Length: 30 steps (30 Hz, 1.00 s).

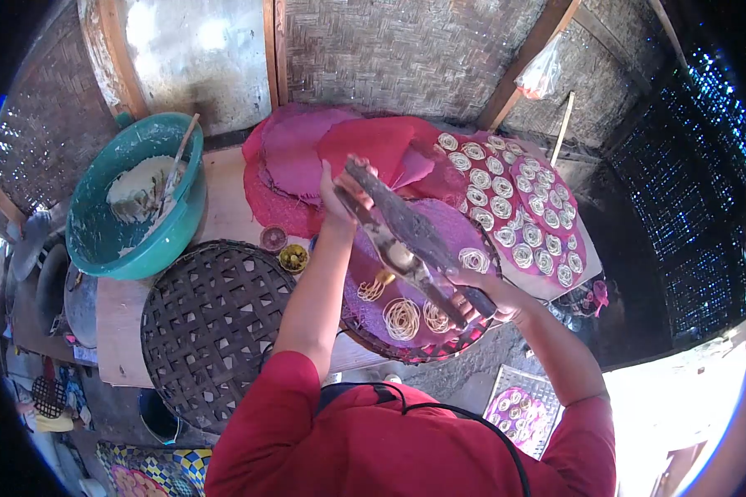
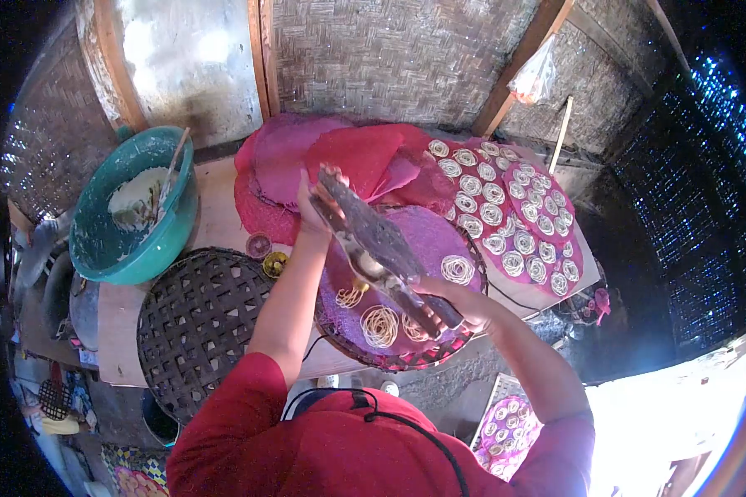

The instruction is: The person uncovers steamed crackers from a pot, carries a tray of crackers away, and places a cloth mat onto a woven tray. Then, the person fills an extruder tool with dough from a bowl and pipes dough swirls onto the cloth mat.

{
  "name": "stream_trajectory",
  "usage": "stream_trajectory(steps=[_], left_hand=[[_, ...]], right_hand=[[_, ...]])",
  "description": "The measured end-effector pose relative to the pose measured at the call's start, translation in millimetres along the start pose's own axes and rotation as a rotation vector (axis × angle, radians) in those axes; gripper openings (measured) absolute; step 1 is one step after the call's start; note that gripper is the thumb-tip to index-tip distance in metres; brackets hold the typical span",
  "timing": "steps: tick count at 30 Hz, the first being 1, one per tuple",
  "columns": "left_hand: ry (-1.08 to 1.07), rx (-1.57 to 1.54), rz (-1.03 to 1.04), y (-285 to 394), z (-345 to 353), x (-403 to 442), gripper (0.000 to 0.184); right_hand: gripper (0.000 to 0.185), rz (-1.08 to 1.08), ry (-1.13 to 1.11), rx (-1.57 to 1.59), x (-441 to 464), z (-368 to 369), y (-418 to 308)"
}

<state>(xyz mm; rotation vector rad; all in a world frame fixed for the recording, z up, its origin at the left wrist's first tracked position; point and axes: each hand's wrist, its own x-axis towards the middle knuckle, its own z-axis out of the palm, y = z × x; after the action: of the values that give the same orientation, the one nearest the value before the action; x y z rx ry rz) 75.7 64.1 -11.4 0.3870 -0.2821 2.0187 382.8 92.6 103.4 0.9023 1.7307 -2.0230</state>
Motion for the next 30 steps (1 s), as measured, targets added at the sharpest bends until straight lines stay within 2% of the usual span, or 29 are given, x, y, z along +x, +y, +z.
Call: stream_trajectory(steps=[2, 4, 6, 8, 10, 12, 14, 16, 19, 25, 28, 30], left_hand=[[-0.066, -0.01, 0.015, 6.6, 21.1, 10.3, 0.059], [-0.17, 0.006, -0.049, 21.7, 41.4, 9.7, 0.059], [-0.162, 0.035, -0.033, 23.7, 53.2, 0.0, 0.059], [-0.071, 0.04, 0.035, 12.8, 67.5, -13.6, 0.043], [-0.1, 0.015, 0.006, 8.6, 58.5, -11.3, 0.042], [-0.197, 0.008, 0.024, 4.3, 48.8, -1.6, 0.057], [-0.203, -0.005, 0.025, 9.0, 50.6, 7.3, 0.057], [-0.109, 0.125, 0.063, 20.0, 54.8, 9.9, 0.058], [-0.144, 0.109, 0.004, 34.7, 58.5, -3.3, 0.06], [0.057, 0.031, 0.044, 4.2, 37.1, -21.4, 0.06], [-0.029, -0.002, 0.013, 6.0, 2.8, -9.4, 0.058], [-0.094, -0.038, -0.021, 13.4, -7.6, -4.8, 0.057]], right_hand=[[0.058, -0.053, 0.056, 0.007, 2.2, 5.6, -7.7], [0.055, -0.082, 0.017, 0.022, -2.5, 15.1, -14.6], [0.053, -0.063, 0.027, 0.011, -7.5, 22.1, -15.7], [0.051, -0.051, 0.016, -0.01, -20.2, 21.9, -19.5], [0.049, -0.099, -0.001, -0.024, -30.1, 18.1, -21.6], [0.045, -0.095, 0.063, -0.101, -23.5, 8.8, -19.4], [0.044, -0.142, 0.059, -0.161, -16.6, 6.3, -22.0], [0.044, -0.184, 0.049, -0.106, -7.4, 14.5, -20.4], [0.046, -0.197, -0.006, -0.058, 1.3, 16.7, -9.8], [0.042, -0.122, 0.013, 0.004, -10.8, 6.8, 1.2], [0.038, -0.11, 0.08, -0.11, 8.6, -6.1, 11.5], [0.036, -0.188, 0.072, -0.119, 25.0, -5.2, 18.0]])
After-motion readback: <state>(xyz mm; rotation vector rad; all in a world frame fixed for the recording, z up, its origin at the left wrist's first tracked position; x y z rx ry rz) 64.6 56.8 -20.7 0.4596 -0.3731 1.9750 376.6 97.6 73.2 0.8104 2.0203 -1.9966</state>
